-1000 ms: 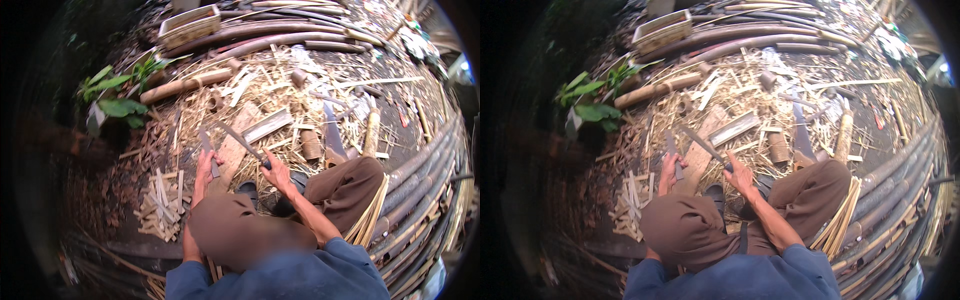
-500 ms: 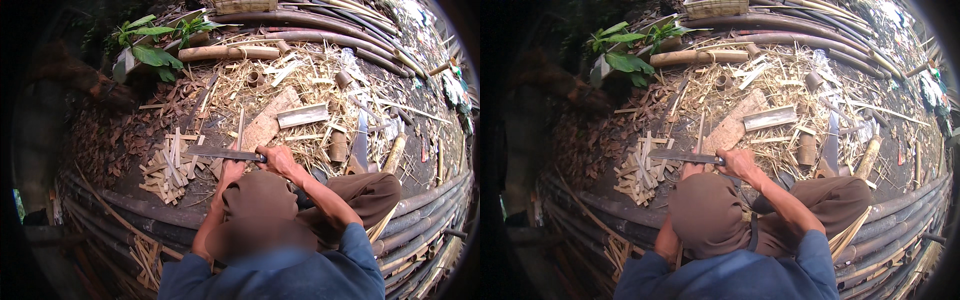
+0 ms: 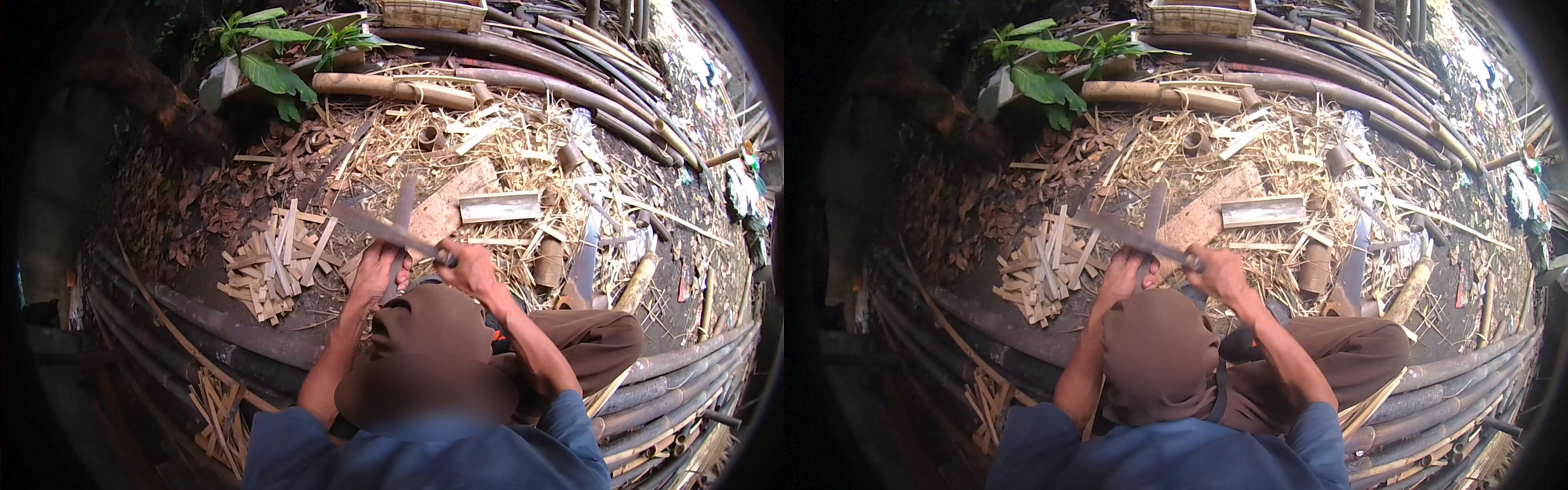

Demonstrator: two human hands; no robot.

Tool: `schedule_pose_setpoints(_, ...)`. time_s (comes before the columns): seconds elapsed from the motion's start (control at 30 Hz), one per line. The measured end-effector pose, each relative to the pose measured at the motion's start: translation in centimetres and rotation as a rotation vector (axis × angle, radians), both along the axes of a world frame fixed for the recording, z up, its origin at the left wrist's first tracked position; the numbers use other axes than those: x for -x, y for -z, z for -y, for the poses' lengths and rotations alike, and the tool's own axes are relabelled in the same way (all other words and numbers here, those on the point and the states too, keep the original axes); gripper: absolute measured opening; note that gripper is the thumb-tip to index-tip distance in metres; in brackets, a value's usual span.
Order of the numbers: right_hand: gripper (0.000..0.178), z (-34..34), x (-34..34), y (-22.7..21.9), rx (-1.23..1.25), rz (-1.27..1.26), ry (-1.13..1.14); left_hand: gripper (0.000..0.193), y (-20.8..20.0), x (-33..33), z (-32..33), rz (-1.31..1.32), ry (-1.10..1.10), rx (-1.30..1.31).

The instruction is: The person sits on the ground and uses a machete to repeatedly strike and split a piece of bamboo into smaller strips. The person holds the bamboo with one hand and swings the machete with the other, accumulating a pile of cut pieces.

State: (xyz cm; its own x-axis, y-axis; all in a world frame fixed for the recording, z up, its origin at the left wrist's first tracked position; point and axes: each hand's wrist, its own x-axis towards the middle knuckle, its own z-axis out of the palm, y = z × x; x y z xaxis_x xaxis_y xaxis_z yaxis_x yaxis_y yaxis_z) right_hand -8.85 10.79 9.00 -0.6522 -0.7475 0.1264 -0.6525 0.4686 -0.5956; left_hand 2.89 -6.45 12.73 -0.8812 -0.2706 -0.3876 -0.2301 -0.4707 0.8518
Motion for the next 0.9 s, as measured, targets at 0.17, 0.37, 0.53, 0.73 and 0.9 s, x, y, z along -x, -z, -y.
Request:
schedule_pose_setpoints(0.17,0.017,0.1,3.3,1.8,-0.125,-0.078,0.094,0.046,-1.1,-1.2,-0.1,-0.085,0.089,0.116)
schedule_pose_setpoints(0.37,0.028,-6.2,11.2,7.9,-0.009,0.092,0.545,0.050,-2.7,-7.2,1.1,0.107,0.235,0.081)
schedule_pose_setpoints(0.53,0.026,-0.2,4.1,-0.9,0.173,0.114,0.085,0.052,6.7,-3.2,1.5,0.068,0.561,0.116)
schedule_pose_setpoints(0.73,0.019,0.4,0.7,2.0,0.147,0.427,0.181,0.064,9.7,-1.9,2.6,-0.261,0.368,-0.635)
schedule_pose_setpoints(0.9,0.031,2.7,-1.7,4.9,0.249,0.764,0.491,0.052,12.0,0.2,-5.3,-0.304,-0.073,0.488)
